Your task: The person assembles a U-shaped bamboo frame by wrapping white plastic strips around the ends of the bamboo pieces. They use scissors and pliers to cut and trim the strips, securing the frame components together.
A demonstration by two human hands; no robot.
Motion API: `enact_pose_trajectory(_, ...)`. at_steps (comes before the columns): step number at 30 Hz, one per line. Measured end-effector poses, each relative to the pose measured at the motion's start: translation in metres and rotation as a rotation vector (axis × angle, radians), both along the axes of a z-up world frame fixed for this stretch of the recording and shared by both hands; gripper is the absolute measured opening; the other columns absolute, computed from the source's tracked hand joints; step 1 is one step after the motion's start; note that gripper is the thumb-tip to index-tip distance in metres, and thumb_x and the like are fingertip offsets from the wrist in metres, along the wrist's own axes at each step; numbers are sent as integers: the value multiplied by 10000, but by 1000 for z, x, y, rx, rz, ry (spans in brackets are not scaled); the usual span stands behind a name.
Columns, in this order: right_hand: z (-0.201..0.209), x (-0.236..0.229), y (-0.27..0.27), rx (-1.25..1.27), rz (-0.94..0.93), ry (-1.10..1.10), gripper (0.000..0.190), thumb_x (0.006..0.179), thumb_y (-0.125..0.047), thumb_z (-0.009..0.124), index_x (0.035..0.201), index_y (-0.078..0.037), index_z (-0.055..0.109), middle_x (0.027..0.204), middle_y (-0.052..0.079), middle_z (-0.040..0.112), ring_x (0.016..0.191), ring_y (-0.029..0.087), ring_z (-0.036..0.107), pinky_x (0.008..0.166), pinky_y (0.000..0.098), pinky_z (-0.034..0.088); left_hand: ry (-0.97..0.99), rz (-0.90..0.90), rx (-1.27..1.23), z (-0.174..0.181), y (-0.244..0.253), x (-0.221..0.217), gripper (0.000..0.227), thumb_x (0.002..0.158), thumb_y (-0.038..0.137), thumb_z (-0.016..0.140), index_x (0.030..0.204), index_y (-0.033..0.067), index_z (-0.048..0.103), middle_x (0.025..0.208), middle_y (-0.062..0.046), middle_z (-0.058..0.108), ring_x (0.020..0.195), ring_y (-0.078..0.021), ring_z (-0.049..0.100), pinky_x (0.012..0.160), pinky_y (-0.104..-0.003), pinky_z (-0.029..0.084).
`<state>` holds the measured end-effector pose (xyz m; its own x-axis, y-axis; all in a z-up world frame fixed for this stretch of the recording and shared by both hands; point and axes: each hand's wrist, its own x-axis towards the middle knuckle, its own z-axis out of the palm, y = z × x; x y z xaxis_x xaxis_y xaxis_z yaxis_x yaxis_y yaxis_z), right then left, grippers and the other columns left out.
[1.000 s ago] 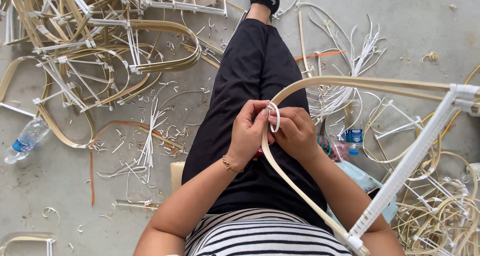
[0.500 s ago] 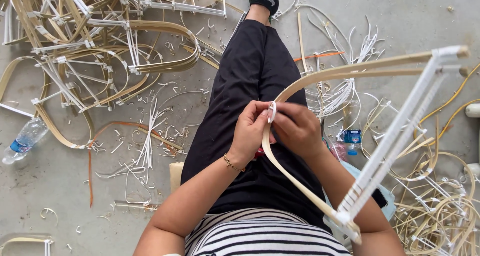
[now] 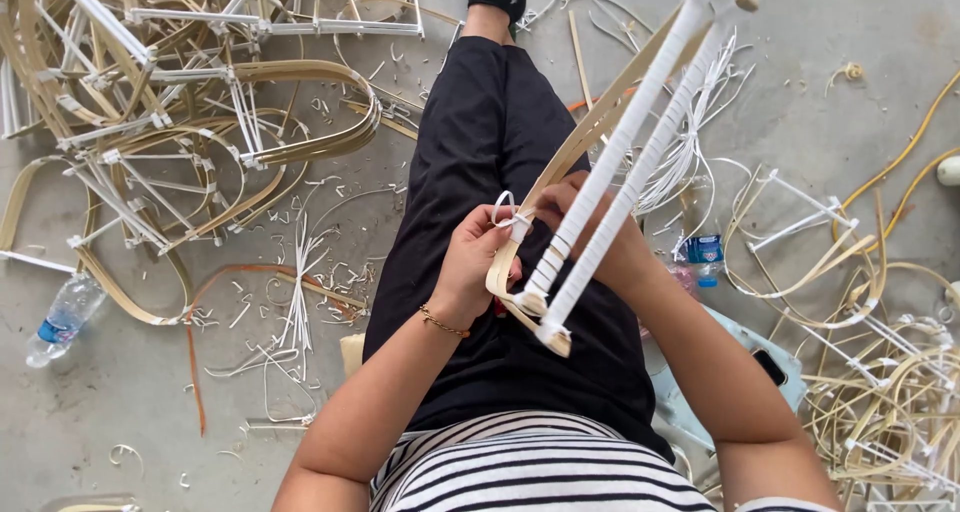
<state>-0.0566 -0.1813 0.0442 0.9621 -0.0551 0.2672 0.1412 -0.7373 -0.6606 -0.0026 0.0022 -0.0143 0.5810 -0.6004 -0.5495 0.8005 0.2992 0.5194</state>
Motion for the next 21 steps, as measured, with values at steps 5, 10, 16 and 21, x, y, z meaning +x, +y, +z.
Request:
enact_pose_trajectory(5, -13, -4, -14, -371, 28, -40, 172, 852, -133, 753, 958, -47, 650, 925, 128, 648, 839, 335, 677, 713, 424, 556, -11, -7, 16, -8, 1, -4, 148, 1050, 55, 507, 1147, 5, 607, 923, -125, 721, 511, -121, 632, 463, -270, 545)
enact_pose_trajectory(10, -33, -20, -19, 51, -211, 29, 117, 964, -113, 713, 1009, -24, 652, 945, 150, 660, 850, 327, 673, 751, 401, 535, 25, 35, 14, 10, -3, 2, 106, 1041, 11, 562, 1120, -25, 623, 958, -148, 713, 653, -131, 715, 592, -272, 611)
enact_pose_trajectory(16, -25, -15, 3, 395, -268, 117, 117, 939, -102, 732, 990, -20, 667, 837, 99, 661, 725, 213, 663, 660, 335, 516, -30, 40, -32, -14, -13, -8, 113, 1027, 32, 542, 1105, 8, 622, 927, -101, 722, 639, -119, 692, 577, -270, 595)
enact_pose_trajectory(21, -45, -17, -12, 508, -322, -29, 52, 1014, -79, 680, 1005, -36, 652, 825, 10, 636, 714, 102, 572, 648, 260, 479, -21, 55, 30, -2, -10, -8, 122, 1074, 16, 511, 1130, -50, 598, 973, -97, 698, 748, -87, 710, 706, -256, 627)
